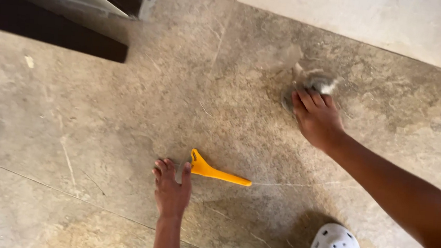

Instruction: Clean dirt and debris from the floor using a scraper and a rag.

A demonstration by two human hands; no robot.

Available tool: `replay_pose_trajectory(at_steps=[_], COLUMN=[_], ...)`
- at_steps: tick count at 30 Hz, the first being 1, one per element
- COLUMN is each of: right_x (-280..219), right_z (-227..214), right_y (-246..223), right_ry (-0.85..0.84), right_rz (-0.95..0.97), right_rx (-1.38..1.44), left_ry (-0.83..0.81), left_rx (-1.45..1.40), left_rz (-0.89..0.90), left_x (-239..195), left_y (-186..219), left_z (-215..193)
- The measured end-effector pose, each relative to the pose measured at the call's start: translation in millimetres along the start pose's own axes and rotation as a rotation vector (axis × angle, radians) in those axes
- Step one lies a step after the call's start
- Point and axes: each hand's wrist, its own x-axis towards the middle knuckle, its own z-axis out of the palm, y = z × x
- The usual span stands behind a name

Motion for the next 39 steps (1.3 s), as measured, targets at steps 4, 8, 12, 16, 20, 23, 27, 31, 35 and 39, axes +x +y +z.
replay_pose_trajectory(at_steps=[4, 8, 12, 16, 20, 23, 27, 31, 35, 39], right_x=[16, 17, -6, 2, 12, 7, 26, 9, 8, 14], right_z=[3, 6, -16, -22, 11, -16, -5, -1, -16, -14], right_y=[13, 12, -3, 6, 2, -40, -2, 5, -6, 2], right_ry=[-0.045, -0.048, -0.103, 0.091, 0.22, 0.271, 0.003, -0.025, -0.063, -0.032], right_rz=[-0.038, -0.017, -0.051, 0.205, 0.431, 0.015, -0.084, 0.018, -0.111, 0.005], right_rx=[-0.15, -0.342, -0.175, 0.176, 0.557, 0.205, -0.054, -0.156, -0.152, -0.349], left_ry=[0.0, -0.026, -0.039, -0.058, 0.013, 0.02, 0.037, 0.063, 0.08, 0.08], left_rx=[-0.026, -0.009, 0.028, 0.065, 0.057, 0.071, 0.047, 0.024, 0.06, 0.033], left_rz=[-0.01, 0.0, -0.011, -0.012, 0.041, 0.037, 0.068, 0.07, 0.064, 0.082], left_x=[2, -10, -2, -9, -2, -7, -9, -7, -2, -11], left_y=[9, -3, 5, -2, 6, 2, 5, 8, 4, 4], left_z=[3, -3, -5, -6, 0, 3, 0, -4, 3, 2])
